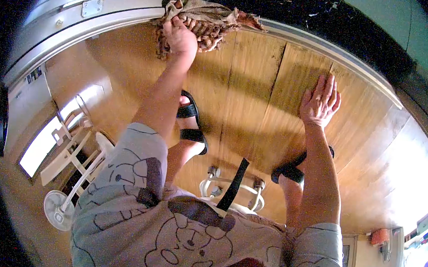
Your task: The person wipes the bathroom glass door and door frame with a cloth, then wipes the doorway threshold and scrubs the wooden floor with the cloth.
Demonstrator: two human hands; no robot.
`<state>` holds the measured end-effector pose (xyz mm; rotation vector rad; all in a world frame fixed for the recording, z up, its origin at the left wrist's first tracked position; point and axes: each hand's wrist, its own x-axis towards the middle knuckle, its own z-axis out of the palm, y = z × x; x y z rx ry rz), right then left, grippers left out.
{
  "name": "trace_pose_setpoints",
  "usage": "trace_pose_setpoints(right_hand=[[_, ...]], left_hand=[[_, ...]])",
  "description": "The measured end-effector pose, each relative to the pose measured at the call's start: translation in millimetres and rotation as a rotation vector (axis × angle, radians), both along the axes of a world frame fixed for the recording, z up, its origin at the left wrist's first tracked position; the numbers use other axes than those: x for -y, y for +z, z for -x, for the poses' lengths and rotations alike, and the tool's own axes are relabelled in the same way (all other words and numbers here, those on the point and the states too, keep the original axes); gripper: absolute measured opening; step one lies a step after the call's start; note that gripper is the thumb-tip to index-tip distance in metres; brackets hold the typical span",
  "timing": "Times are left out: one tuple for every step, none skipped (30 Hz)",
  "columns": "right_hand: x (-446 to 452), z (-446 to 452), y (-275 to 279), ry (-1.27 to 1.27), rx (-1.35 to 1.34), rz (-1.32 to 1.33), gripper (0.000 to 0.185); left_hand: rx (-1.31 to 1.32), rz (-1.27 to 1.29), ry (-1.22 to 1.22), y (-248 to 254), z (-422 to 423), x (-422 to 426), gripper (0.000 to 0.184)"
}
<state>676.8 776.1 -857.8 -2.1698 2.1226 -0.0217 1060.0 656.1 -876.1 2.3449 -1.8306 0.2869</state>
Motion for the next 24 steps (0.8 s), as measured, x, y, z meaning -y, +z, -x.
trace_pose_setpoints(right_hand=[[0, 0, 1, -0.001, 0.003, -0.009, 0.054], [1, -1, 1, -0.003, 0.008, -0.006, 0.054], [0, -1, 2, 0.002, -0.002, -0.007, 0.054], [0, -1, 3, 0.007, -0.014, -0.005, 0.054], [2, 0, 3, 0.008, -0.01, 0.004, 0.054], [1, 0, 3, -0.002, -0.027, -0.03, 0.054], [0, 0, 3, -0.008, -0.041, -0.067, 0.054], [1, -1, 3, -0.014, -0.019, -0.074, 0.055], [2, -1, 3, -0.013, -0.008, -0.07, 0.055], [1, -1, 2, -0.015, -0.022, -0.078, 0.055], [0, 0, 1, -0.019, -0.039, -0.085, 0.056], [0, 1, 0, -0.001, -0.025, -0.047, 0.057], [-1, 1, -1, 0.0, -0.022, -0.04, 0.057], [-1, 1, -3, -0.004, -0.027, -0.036, 0.057], [-1, 0, -4, -0.007, -0.033, -0.031, 0.057], [-1, 0, -1, 0.0, -0.033, -0.036, 0.057], [-2, 0, -1, 0.0, -0.03, -0.033, 0.057], [-1, 0, -1, -0.006, -0.044, -0.047, 0.057], [-1, 0, -1, -0.009, -0.059, -0.06, 0.057], [-1, 0, -1, -0.008, -0.051, -0.063, 0.056], [0, -1, -2, -0.006, -0.05, -0.062, 0.056], [0, -1, -1, 0.009, -0.039, -0.035, 0.056], [0, -1, 0, 0.024, -0.028, -0.01, 0.056], [-1, 0, 1, 0.034, 0.012, 0.024, 0.055]], left_hand=[[0.005, 0.002, -0.002, -9, 0, 4, 0.03], [-0.008, -0.102, 0.101, -16, 3, 12, 0.032], [-0.022, -0.209, 0.204, -22, 8, 14, 0.035], [-0.116, 0.072, 0.132, -18, 18, 9, 0.035], [-0.113, 0.081, 0.133, -14, 10, 7, 0.035], [-0.278, -0.016, 0.125, -9, -5, 3, 0.043], [-0.35, -0.058, 0.119, 9, -8, -1, 0.045], [-0.421, -0.099, 0.117, 26, -11, -5, 0.047], [-0.18, -0.262, 0.112, 25, -24, -10, 0.036], [-0.214, -0.238, 0.228, 31, -13, -8, 0.031], [-0.252, -0.213, 0.341, 36, -2, -7, 0.028], [-0.212, -0.148, 0.336, 14, -6, -5, 0.023], [-0.172, -0.085, 0.331, -8, -10, -4, 0.02], [-0.216, -0.046, 0.27, -5, 0, -5, 0.023], [-0.261, -0.008, 0.209, 0, 7, -4, 0.027], [-0.259, -0.003, 0.208, 1, 15, -10, 0.027], [-0.22, -0.109, 0.106, 2, 23, -17, 0.033], [-0.18, -0.212, 0.005, 4, 23, -20, 0.041], [-0.153, -0.224, -0.001, 8, 19, -19, 0.042], [-0.439, -0.13, 0.18, 25, 20, -11, 0.042], [-0.725, -0.037, 0.358, 42, 23, -4, 0.042], [-0.294, -0.163, 0.218, 24, 2, -2, 0.039], [-0.143, -0.143, 0.163, 18, -2, -3, 0.031], [-0.131, -0.137, 0.144, 11, -4, -4, 0.029]])
